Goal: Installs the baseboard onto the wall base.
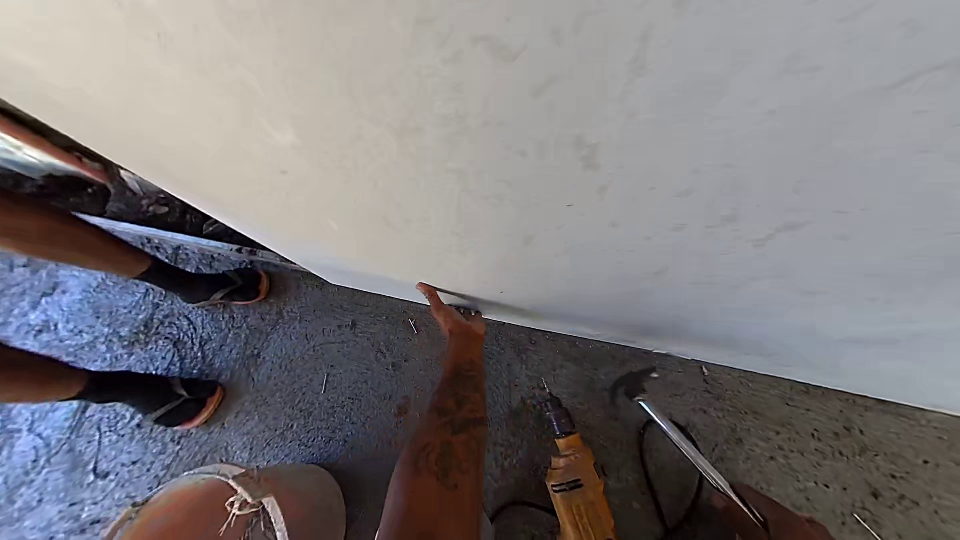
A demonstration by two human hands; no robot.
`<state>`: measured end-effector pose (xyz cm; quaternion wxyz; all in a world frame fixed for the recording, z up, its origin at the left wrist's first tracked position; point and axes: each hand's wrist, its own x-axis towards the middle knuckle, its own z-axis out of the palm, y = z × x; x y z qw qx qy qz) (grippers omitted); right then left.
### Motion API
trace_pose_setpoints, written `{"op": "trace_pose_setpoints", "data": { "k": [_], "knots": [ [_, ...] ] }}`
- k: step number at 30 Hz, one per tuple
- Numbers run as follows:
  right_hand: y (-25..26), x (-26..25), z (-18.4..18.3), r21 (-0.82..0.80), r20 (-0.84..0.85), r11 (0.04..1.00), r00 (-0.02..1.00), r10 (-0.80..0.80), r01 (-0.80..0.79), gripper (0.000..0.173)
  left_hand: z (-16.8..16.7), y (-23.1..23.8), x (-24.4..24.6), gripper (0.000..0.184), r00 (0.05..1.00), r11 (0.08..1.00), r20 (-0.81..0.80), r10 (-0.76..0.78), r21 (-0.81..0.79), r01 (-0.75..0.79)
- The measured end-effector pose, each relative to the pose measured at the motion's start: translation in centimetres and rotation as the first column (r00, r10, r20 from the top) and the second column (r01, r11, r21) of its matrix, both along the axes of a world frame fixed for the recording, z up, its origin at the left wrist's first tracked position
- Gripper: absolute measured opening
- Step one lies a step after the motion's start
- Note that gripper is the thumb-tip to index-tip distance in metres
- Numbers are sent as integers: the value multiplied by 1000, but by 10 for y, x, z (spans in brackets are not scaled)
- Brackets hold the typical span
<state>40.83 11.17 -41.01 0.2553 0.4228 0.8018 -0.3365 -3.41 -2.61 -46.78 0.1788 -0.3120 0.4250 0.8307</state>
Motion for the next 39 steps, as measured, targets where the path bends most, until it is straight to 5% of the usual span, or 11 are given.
{"op": "trace_pose_setpoints", "data": {
  "k": [5, 12, 14, 19, 23, 30, 39],
  "knots": [
    [13, -118, 24, 92, 169, 815, 815, 554, -572, 53, 9, -5, 4, 107, 991, 996, 108, -81, -33, 85],
    [-30, -223, -9, 38, 201, 648, 641, 741, -761, 62, 3, -12, -3, 111, 996, 998, 79, -39, 55, 34],
    [-28, -226, -13, 53, 221, 631, 625, 749, -774, 63, 6, -11, -3, 109, 996, 999, 84, -36, 39, 33],
    [-22, -226, -15, 108, 261, 756, 752, 605, -646, 63, 8, -6, -1, 103, 998, 998, 63, -4, 60, 1],
    [-20, -224, -11, 89, 245, 685, 682, 689, -723, 63, 8, 0, 0, 99, 1000, 998, 20, 19, 63, -20],
    [-15, -214, -20, 107, 220, 733, 735, 641, -672, 64, 5, 1, -3, 99, 1000, 998, 21, 0, 70, -1],
    [-18, -209, -18, 101, 228, 821, 817, 530, -561, 60, 21, 8, 9, 115, 984, 991, 119, -129, 47, 124]
  ]
}}
